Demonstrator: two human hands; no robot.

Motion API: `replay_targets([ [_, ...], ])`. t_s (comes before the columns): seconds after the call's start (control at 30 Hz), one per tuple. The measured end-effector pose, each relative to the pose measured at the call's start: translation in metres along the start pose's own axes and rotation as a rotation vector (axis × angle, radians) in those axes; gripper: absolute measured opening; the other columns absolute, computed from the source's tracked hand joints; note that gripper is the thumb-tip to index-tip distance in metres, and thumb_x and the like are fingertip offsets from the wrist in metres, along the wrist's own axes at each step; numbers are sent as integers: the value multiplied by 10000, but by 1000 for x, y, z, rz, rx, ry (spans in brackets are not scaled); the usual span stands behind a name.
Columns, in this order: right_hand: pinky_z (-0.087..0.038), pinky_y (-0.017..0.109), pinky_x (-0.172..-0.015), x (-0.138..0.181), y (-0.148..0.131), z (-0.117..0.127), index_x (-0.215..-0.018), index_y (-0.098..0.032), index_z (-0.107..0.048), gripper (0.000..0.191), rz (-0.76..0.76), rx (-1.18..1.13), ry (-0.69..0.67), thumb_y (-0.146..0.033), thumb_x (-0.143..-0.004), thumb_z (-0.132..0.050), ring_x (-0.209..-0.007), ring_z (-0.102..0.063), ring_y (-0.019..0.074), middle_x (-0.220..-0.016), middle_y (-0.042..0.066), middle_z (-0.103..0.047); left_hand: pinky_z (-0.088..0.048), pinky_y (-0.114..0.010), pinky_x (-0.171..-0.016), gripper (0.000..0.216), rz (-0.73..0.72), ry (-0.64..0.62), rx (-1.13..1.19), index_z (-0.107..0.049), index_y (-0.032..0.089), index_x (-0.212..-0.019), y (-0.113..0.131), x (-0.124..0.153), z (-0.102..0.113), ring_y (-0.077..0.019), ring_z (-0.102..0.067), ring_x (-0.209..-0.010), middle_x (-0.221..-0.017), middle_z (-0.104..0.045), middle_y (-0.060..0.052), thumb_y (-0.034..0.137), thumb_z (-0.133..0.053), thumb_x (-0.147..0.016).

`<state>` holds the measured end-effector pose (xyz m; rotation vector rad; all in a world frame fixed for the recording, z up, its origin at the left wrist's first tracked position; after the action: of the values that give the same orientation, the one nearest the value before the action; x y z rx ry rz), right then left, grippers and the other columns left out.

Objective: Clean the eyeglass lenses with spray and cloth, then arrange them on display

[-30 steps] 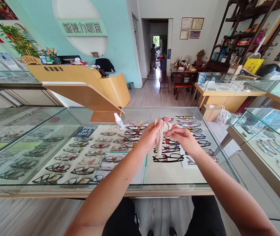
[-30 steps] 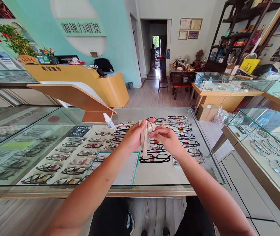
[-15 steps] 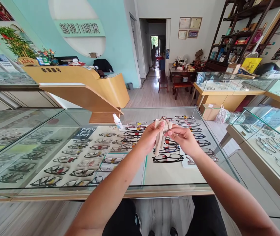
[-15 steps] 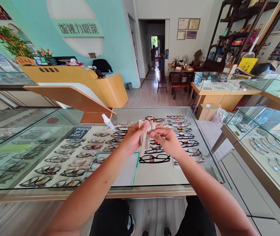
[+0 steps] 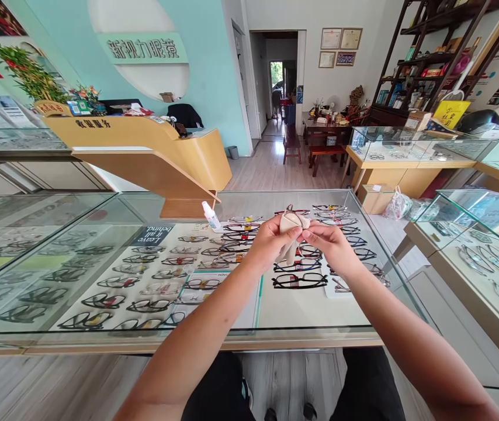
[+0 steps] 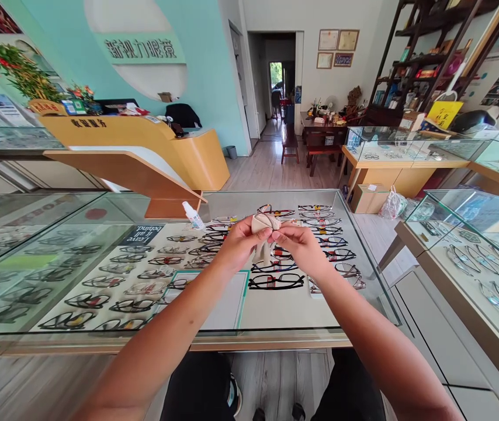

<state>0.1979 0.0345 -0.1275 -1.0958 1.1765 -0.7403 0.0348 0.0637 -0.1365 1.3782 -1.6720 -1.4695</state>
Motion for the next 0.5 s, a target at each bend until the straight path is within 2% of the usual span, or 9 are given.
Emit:
replay_targets([
  [0.17,-486,377,-870,3,1,-9,-844,-250,-864,438,-41,4,-63,-678,-917,-801,-905,-607,223,-906,40,-671,-478,-263,-624,454,-102,108,-90,-771,169,-904,3,6,-4,-125,-589,-611,-709,-699,-8,576,-944,-804],
  [0.3,-480,370,-880,6,1,-14,-867,-246,-868,448,-18,-5,-84,-683,-926,-787,-914,-608,221,-922,38,-656,-468,-278,-642,504,-160,212,-176,-739,176,-851,3,9,-3,-137,-584,-643,-728,-702,-30,670,-834,-891],
  [0.37,-475,363,-894,7,1,-14,-869,-252,-870,410,-28,-28,-74,-647,-941,-788,-922,-604,215,-938,36,-662,-483,-295,-662,540,-149,199,-170,-744,176,-855,2,8,0,-154,-603,-672,-769,-724,-53,709,-758,-939],
  [0.5,-459,354,-958,8,-2,-6,-843,-258,-861,339,-81,-105,-19,-568,-962,-793,-969,-617,214,-953,26,-686,-537,-330,-738,542,-37,41,-81,-772,168,-919,0,2,9,-199,-660,-747,-829,-736,-69,710,-748,-942],
])
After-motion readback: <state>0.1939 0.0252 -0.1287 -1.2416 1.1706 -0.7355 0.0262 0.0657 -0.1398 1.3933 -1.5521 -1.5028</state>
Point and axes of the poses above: each hand's wrist, its own x-axis away from the middle knuckle, its own z-axis out of the back of the hand, y = z × x, the point moved 4 cm from there along -x, towards the middle knuckle
